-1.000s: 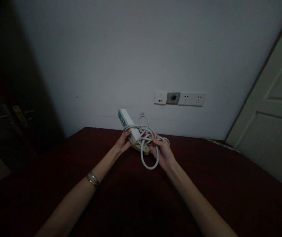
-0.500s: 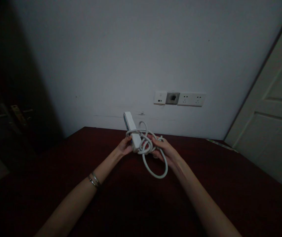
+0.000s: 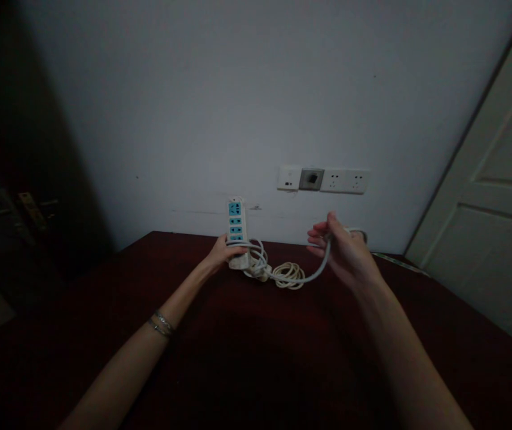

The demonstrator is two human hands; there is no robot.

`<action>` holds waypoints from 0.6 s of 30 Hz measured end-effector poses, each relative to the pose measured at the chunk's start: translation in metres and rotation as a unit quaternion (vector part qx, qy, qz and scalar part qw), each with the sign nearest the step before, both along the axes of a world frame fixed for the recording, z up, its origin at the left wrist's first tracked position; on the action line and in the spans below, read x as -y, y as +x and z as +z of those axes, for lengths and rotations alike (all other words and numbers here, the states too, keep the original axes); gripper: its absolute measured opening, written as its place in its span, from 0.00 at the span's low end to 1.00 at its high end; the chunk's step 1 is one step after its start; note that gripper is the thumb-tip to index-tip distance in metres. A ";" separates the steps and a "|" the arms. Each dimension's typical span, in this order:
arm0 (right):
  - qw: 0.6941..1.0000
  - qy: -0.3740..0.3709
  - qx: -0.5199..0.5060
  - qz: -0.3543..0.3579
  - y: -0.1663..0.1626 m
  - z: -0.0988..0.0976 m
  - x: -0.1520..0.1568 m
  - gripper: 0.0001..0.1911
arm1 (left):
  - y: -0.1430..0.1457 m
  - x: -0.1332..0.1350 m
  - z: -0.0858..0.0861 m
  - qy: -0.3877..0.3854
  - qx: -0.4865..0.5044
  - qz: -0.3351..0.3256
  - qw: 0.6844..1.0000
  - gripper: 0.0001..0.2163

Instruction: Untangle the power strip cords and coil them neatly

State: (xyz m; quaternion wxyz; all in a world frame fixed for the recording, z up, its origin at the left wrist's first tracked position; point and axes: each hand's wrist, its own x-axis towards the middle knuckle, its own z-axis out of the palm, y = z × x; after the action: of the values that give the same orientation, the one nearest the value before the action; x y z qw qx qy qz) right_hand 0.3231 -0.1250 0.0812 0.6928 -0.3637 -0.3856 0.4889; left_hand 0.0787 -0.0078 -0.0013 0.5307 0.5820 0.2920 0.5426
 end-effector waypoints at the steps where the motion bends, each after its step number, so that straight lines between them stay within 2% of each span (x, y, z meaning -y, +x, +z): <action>1: 1.000 0.011 -0.026 0.009 0.005 0.005 0.004 0.16 | 0.001 0.001 0.001 0.004 -0.006 0.009 1.000 0.18; 4: 0.991 0.036 -0.108 0.073 0.015 0.019 0.018 0.18 | 0.006 0.006 0.007 0.021 0.000 0.028 0.999 0.18; 8: 0.985 0.034 -0.151 0.078 0.008 0.031 0.039 0.19 | 0.014 0.014 0.015 0.067 0.005 0.061 0.996 0.21; 12: 0.982 0.024 -0.162 0.094 -0.012 0.043 0.064 0.21 | 0.010 0.008 0.009 0.115 -0.038 0.169 0.978 0.22; 14: 0.982 0.045 -0.160 0.095 -0.017 0.047 0.077 0.21 | 0.003 -0.001 0.004 0.123 -0.062 0.229 0.964 0.21; 18: 0.982 0.097 -0.119 0.107 -0.009 0.050 0.094 0.20 | -0.015 -0.018 0.005 0.118 -0.098 0.287 0.946 0.21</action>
State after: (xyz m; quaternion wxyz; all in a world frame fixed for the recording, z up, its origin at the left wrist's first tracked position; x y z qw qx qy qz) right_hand 0.3144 -0.2193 0.1315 0.7097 -0.1902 -0.3825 0.5603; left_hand 0.0640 0.0102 0.0039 0.2492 0.5822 0.4312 0.6426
